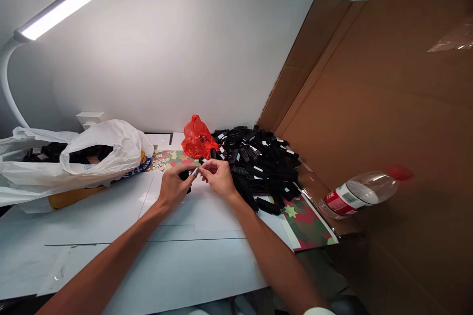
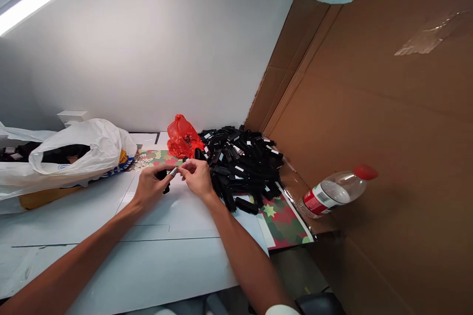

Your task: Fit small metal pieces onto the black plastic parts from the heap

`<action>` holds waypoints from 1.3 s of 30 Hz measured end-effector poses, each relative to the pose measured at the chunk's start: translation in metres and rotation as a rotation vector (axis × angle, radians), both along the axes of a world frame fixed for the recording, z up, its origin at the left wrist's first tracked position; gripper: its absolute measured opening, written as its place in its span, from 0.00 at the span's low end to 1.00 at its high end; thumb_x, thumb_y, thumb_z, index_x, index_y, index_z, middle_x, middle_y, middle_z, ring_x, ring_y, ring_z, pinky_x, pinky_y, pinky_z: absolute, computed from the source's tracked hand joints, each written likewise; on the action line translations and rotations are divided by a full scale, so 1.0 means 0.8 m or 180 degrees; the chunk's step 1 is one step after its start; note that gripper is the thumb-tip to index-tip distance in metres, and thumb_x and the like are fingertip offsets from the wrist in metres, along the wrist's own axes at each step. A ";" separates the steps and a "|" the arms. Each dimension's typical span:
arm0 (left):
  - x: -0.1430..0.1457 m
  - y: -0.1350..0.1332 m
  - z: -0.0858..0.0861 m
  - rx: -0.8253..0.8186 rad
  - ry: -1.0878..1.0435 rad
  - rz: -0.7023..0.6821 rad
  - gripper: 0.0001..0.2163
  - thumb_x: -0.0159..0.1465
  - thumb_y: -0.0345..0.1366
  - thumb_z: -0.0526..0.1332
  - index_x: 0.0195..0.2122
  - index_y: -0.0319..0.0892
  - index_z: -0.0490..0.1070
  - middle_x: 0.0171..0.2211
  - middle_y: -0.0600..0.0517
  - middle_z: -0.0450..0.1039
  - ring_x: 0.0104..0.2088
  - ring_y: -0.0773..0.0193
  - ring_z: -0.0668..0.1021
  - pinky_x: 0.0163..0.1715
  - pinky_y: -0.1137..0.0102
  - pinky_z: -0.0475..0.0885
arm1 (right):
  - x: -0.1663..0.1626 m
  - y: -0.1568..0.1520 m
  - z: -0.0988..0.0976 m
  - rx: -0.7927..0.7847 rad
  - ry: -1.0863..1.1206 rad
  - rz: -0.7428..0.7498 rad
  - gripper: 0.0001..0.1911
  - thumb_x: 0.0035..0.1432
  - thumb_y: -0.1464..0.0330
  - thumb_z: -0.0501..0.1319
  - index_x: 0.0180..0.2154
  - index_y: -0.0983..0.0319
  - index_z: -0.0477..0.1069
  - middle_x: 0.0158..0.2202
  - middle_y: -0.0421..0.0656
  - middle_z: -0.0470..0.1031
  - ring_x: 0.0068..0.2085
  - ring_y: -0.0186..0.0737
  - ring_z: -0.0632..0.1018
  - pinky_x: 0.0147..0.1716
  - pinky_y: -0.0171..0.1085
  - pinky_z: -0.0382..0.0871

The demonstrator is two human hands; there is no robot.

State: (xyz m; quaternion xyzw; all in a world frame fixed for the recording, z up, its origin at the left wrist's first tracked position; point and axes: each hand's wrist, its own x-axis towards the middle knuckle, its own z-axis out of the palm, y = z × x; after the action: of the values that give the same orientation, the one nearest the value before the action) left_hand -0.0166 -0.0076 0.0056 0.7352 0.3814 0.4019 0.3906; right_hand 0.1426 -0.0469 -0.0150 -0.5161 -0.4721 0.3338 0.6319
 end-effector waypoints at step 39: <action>0.001 0.021 0.012 -0.2260 -0.1819 0.0042 0.08 0.60 0.34 0.69 0.38 0.37 0.74 0.32 0.48 0.80 0.26 0.68 0.80 0.28 0.74 0.76 | 0.008 -0.006 0.000 -0.0199 0.0583 0.0287 0.25 0.45 0.51 0.78 0.33 0.62 0.74 0.28 0.42 0.81 0.31 0.47 0.87 0.30 0.42 0.86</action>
State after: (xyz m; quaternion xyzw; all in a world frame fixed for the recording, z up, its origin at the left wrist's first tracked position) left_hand -0.0158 0.0089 0.0151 0.4129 0.3771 0.4356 0.7054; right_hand 0.1493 -0.0520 -0.0147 -0.4812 -0.4244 0.4223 0.6403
